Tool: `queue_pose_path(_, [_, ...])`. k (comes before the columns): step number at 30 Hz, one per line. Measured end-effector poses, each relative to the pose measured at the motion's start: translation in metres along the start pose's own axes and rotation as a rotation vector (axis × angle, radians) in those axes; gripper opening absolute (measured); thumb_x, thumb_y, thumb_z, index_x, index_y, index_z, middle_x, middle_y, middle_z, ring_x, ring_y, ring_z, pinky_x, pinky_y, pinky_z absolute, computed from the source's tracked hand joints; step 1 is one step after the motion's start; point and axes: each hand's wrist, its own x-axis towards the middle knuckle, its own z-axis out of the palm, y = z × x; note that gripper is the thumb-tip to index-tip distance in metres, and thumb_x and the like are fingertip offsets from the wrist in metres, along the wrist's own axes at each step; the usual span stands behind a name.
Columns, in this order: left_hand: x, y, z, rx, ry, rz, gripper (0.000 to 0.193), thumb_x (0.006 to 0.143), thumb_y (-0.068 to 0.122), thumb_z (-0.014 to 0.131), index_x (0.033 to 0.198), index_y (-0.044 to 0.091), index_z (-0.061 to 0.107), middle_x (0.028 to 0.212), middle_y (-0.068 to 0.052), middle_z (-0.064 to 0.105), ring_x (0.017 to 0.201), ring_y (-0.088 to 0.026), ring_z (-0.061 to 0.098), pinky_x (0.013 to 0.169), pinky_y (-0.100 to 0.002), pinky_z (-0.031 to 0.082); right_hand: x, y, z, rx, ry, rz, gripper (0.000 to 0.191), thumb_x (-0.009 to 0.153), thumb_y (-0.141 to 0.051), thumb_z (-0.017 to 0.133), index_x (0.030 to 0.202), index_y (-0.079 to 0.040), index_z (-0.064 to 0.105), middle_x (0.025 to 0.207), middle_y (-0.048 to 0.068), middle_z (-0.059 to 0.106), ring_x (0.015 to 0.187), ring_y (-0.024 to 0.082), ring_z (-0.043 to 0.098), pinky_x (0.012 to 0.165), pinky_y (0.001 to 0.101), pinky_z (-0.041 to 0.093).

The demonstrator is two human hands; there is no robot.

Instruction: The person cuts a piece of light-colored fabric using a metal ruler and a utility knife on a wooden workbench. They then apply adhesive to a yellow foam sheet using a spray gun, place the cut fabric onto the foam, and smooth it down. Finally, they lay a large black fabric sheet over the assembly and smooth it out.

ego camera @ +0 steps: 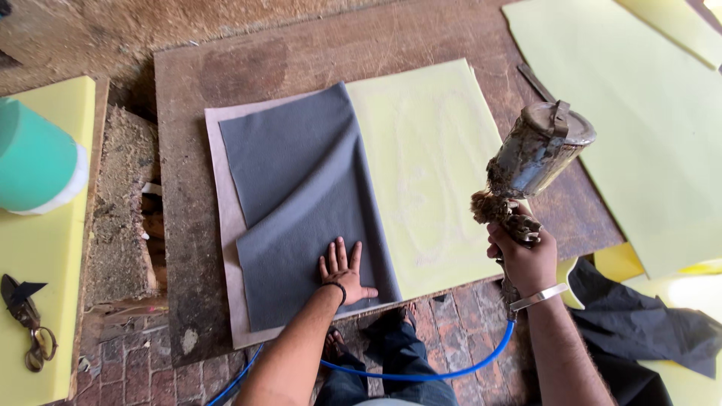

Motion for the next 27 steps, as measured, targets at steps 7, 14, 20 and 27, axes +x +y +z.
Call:
queue_pose_path(7, [-0.005, 0.003, -0.014, -0.005, -0.028, -0.01, 0.134, 0.081, 0.069, 0.073, 0.161, 0.026, -0.026, 0.167, -0.018, -0.035, 0.156, -0.037, -0.027, 0.125, -0.06, -0.009, 0.049, -0.035, 0.007, 0.047, 0.02, -0.076, 0.059, 0.09, -0.004, 0.072, 0.147, -0.003, 0.056, 0.086, 0.008, 0.07, 0.066, 0.014, 0.068, 0.061, 0.0279, 0.057])
queue_pose_path(14, [-0.001, 0.004, -0.011, 0.008, -0.035, -0.014, 0.136, 0.08, 0.071, 0.073, 0.161, 0.025, -0.027, 0.167, -0.019, -0.036, 0.156, -0.038, -0.027, 0.125, -0.06, -0.008, 0.062, -0.027, -0.024, -0.114, 0.187, -0.145, 0.061, 0.095, -0.007, 0.073, 0.152, -0.006, 0.053, 0.093, 0.008, 0.072, 0.071, 0.014, 0.067, 0.064, 0.0275, 0.056])
queue_pose_path(20, [0.007, 0.005, -0.006, 0.047, -0.068, -0.024, 0.135, 0.082, 0.073, 0.07, 0.16, 0.025, -0.029, 0.165, -0.02, -0.038, 0.155, -0.039, -0.029, 0.124, -0.061, -0.009, 0.024, 0.01, -0.079, 0.015, -0.04, 0.064, 0.055, 0.091, -0.006, 0.072, 0.144, -0.002, 0.058, 0.088, 0.009, 0.071, 0.07, 0.015, 0.069, 0.064, 0.0288, 0.058])
queue_pose_path(27, [0.017, 0.005, 0.009, 0.067, -0.05, -0.015, 0.135, 0.08, 0.075, 0.069, 0.16, 0.026, -0.028, 0.165, -0.021, -0.037, 0.155, -0.039, -0.028, 0.123, -0.061, -0.009, -0.017, 0.057, -0.115, -0.222, 0.111, 0.17, 0.062, 0.092, -0.006, 0.071, 0.152, -0.006, 0.054, 0.094, 0.006, 0.071, 0.075, 0.012, 0.066, 0.065, 0.0278, 0.056])
